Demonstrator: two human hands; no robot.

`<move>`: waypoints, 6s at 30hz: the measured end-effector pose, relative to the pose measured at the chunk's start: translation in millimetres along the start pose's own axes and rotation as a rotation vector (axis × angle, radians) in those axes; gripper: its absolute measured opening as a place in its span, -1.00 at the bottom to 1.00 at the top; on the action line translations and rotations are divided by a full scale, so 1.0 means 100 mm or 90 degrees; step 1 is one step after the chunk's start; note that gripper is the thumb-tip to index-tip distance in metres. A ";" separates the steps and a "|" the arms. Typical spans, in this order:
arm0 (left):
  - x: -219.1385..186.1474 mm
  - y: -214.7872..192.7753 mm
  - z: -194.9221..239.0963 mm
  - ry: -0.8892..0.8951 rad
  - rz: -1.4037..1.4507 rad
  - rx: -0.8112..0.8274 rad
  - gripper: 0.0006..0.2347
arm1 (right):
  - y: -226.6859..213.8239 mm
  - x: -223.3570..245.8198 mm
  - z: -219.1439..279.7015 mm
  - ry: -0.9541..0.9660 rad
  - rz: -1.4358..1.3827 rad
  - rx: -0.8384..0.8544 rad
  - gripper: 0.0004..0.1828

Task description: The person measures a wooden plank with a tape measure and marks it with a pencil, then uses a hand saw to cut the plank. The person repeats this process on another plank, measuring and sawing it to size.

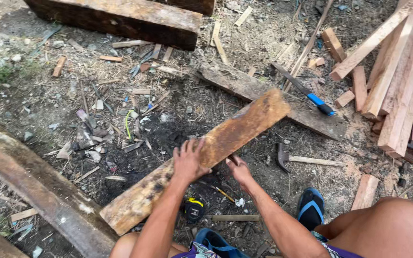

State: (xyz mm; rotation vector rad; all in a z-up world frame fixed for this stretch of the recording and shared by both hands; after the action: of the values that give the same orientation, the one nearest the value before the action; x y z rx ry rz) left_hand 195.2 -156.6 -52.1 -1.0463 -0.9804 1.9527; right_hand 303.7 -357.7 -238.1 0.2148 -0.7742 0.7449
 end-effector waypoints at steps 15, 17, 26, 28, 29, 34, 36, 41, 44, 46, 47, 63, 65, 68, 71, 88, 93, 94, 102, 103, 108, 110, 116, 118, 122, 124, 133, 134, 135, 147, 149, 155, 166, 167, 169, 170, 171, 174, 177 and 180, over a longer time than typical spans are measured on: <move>-2.05 0.05 -1.42 -0.047 0.067 -0.210 -0.05 | -2.50 1.78 -0.95 -0.229 0.637 0.027 -0.74; -2.20 0.08 -1.65 -0.121 0.082 -0.164 -0.01 | -3.10 2.06 -1.09 -0.285 0.720 -0.201 -0.71; -1.94 -0.02 -1.86 -0.160 0.007 -0.220 0.10 | -3.81 2.20 -1.41 -0.222 0.714 -0.163 -0.34; -1.78 -0.04 -1.84 -0.218 0.029 -0.121 0.08 | -3.70 2.23 -1.27 -0.102 0.641 -0.113 -0.45; -1.71 -0.05 -1.85 -0.245 0.043 -0.070 0.08 | -3.62 2.24 -1.14 -0.055 0.568 -0.088 -0.48; -1.54 -0.24 -1.95 -0.179 0.099 -0.063 0.14 | -3.20 2.54 -0.25 -0.281 0.602 -0.020 -0.60; -1.40 -0.31 -2.02 -0.159 0.138 -0.068 0.18 | -2.97 2.79 0.01 -0.440 0.623 -0.022 -0.61; -1.22 -0.28 -2.18 -0.155 0.146 -0.040 0.26 | -2.65 3.19 0.52 -0.755 0.583 0.050 -0.62; -1.18 -0.28 -2.21 -0.155 0.164 -0.025 0.25 | -2.56 3.24 0.60 -0.839 0.548 0.104 -0.64; -1.14 -0.35 -2.23 -0.150 0.166 -0.031 0.22 | -2.48 3.28 0.37 -0.732 0.628 0.101 -0.72; -1.10 -0.39 -2.24 -0.147 0.165 -0.036 0.21 | -2.42 3.29 0.16 -0.630 0.709 0.071 -0.77; -1.10 -0.29 -2.23 -0.124 0.169 -0.055 0.23 | -2.47 3.26 -0.22 -0.417 0.907 0.028 -0.76; -1.11 -0.31 -2.22 -0.119 0.167 -0.050 0.27 | -2.43 3.39 -0.14 -0.441 0.848 0.024 -0.73; -1.14 -0.29 -2.23 -0.123 0.164 -0.052 0.26 | -2.42 3.55 0.29 -0.670 0.701 0.048 -0.66; -1.13 -0.25 -2.21 -0.122 0.171 -0.046 0.25 | -2.41 3.55 0.75 -0.921 0.538 0.105 -0.59; -0.98 -0.51 -2.23 -0.231 0.067 -0.056 0.24 | -2.23 4.11 0.75 -0.948 0.582 0.027 -0.55; -1.00 -0.57 -2.24 -0.189 0.067 -0.182 0.20 | -1.97 4.26 0.74 -1.097 0.495 0.115 -0.76; -1.00 -0.53 -2.23 -0.190 0.079 -0.179 0.19 | -1.88 4.24 0.39 -0.813 0.660 0.098 -0.85; -0.95 -0.43 -2.29 -0.191 0.083 -0.172 0.13 | -1.73 4.08 0.23 -0.505 0.899 0.089 -0.77; -0.94 -0.43 -2.32 -0.187 0.083 -0.166 0.15 | -1.68 4.12 0.44 -0.705 0.804 0.100 -0.73; -0.98 -0.49 -2.22 -0.135 0.027 -0.387 0.06 | -1.60 4.13 0.61 -1.180 0.565 0.126 -0.85; -0.93 -0.28 -2.28 -0.176 0.103 -0.200 0.14 | -1.73 4.15 -0.09 -0.634 0.972 0.051 -0.85; -0.91 -0.26 -2.32 -0.188 0.084 -0.184 0.14 | -1.74 4.00 0.06 -0.479 0.878 0.113 -0.82; -0.92 -0.30 -2.34 -0.163 0.128 -0.228 0.24 | -1.63 4.07 0.33 -0.737 0.716 0.142 -0.82; -0.90 -0.20 -2.36 -0.188 0.101 -0.138 0.22 | -1.69 4.09 0.01 -0.644 0.878 0.090 -0.83; -0.89 -0.25 -2.35 -0.181 0.101 -0.177 0.21 | -1.84 4.01 -0.31 -0.354 1.028 0.059 -0.81; -0.89 -0.24 -2.39 -0.133 -0.054 -0.432 0.03 | -1.75 3.93 0.41 -1.071 0.606 0.120 -0.81; -0.93 -0.33 -2.31 -0.123 -0.095 -0.564 -0.04 | -1.72 3.99 0.35 -1.106 0.597 0.120 -0.87; -0.89 -0.25 -2.37 -0.136 -0.035 -0.456 0.02 | -1.72 4.05 0.28 -1.140 0.587 0.119 -0.92; -0.91 -0.32 -2.35 -0.140 0.113 -0.225 0.26 | -1.73 4.25 0.72 -1.178 0.469 0.128 -0.81; -0.91 -0.22 -2.33 -0.179 0.131 -0.177 0.18 | -1.70 4.17 0.10 -0.700 0.841 0.102 -0.88; -0.91 -0.30 -2.34 -0.199 0.092 -0.169 0.19 | -1.94 3.98 -0.33 -0.396 1.009 0.054 -0.85; -0.94 -0.30 -2.31 -0.168 0.089 -0.255 0.15 | -1.98 4.04 -0.70 -0.395 1.076 0.012 -0.85; -0.95 -0.36 -2.28 -0.167 0.082 -0.278 0.12 | -1.95 4.09 -0.68 -0.433 1.062 0.009 -0.83; -0.98 -0.39 -2.25 -0.167 0.090 -0.251 0.14 | -1.92 4.12 -0.46 -0.539 0.950 0.033 -0.80; -0.99 -0.41 -2.26 -0.171 0.095 -0.247 0.14 | -1.90 4.14 -0.30 -0.625 0.851 0.056 -0.78; -1.00 -0.41 -2.29 -0.175 0.095 -0.235 0.15 | -1.90 4.17 -0.16 -0.705 0.747 0.078 -0.74; -0.95 -0.38 -2.32 -0.188 0.085 -0.185 0.13 | -1.86 4.22 0.22 -1.052 0.523 0.120 -0.74; -0.92 -0.42 -2.37 -0.194 0.077 -0.150 0.13 | -1.89 4.08 -0.48 -0.349 0.866 0.088 -0.80; -0.95 -0.40 -2.34 -0.219 0.119 -0.121 0.21 | -1.94 4.10 -0.55 -0.321 1.059 0.049 -0.77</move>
State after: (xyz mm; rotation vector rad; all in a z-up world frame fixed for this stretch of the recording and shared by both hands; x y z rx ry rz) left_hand 449.4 -150.6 -75.2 -0.9502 -1.3153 2.2799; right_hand 662.3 -257.3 27.1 -0.2669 -1.3630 2.3444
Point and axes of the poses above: each hand's wrist, its own z-axis away from the middle knuckle, its own y-axis out of the palm, x = y × z, the point moved 6 cm from there along -z, towards the middle knuckle, and after that the axes turned 6 degrees about y, right-handed, at the moved point
